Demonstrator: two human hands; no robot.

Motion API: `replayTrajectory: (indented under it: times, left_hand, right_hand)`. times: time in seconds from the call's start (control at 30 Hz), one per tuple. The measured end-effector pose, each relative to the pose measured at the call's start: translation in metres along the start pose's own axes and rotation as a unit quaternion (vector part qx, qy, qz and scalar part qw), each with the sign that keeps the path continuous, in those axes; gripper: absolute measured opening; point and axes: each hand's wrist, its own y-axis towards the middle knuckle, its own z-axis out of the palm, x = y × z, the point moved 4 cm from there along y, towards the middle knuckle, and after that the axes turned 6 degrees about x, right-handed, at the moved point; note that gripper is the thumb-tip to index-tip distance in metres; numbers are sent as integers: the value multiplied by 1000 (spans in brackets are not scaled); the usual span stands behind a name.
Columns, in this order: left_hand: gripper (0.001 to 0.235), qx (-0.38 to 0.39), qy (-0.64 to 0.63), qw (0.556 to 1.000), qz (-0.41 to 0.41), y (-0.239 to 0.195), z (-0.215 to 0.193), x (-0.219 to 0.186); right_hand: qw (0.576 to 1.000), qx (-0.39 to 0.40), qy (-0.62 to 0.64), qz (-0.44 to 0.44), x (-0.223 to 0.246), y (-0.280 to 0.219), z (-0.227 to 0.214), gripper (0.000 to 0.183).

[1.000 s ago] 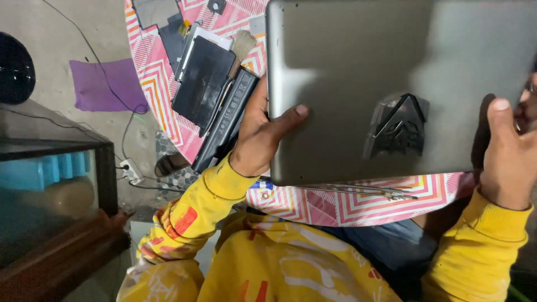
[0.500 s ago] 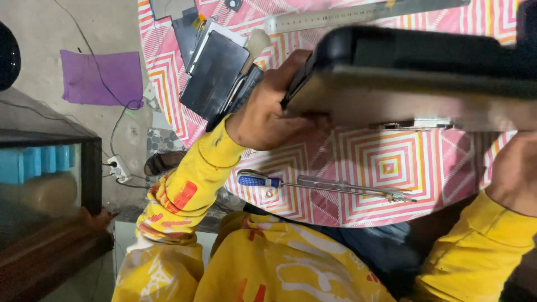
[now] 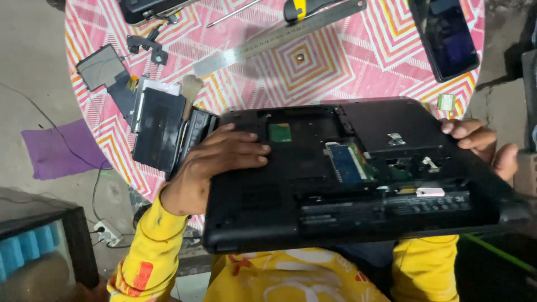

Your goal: The person tests a laptop by typing on the keyboard, then closes it and flips it over. They remove the back cover and a hard drive, placing them on the table, and then reinsert the hard drive into the laptop.

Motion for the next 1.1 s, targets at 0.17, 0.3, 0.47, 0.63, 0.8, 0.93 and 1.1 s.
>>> replayTrajectory:
  times: [0.17, 0.3, 0.47, 0.63, 0.8, 0.93, 1.1]
  left_hand:
    - [41, 16, 22, 998, -54, -9, 8, 12]
    - [38, 10, 114, 991, -63, -14, 5, 10]
    - [39, 69, 233, 967, -77, -14, 7, 26]
    - [49, 116, 356, 925, -69, -6, 6, 36]
    - [60, 142, 363, 917, -87, 4, 4, 36]
    - [73, 144, 380, 910, -83, 4, 9, 36]
    - [57, 162, 455, 871, -85, 14, 14, 35]
  right_hand:
    - [998, 36, -55, -24, -15, -17, -22, 32]
    - [987, -56, -13, 152, -22, -17, -8, 53]
    - [961, -51, -29, 269, 2, 6, 29, 59]
    - [956, 5, -151, 252, 0, 26, 32, 52]
    - [951, -3, -186, 246, -9, 31, 26, 54]
    - [959, -9, -187, 210, -22, 26, 18, 53]
    - [964, 90, -240, 76, -19, 30, 21, 45]
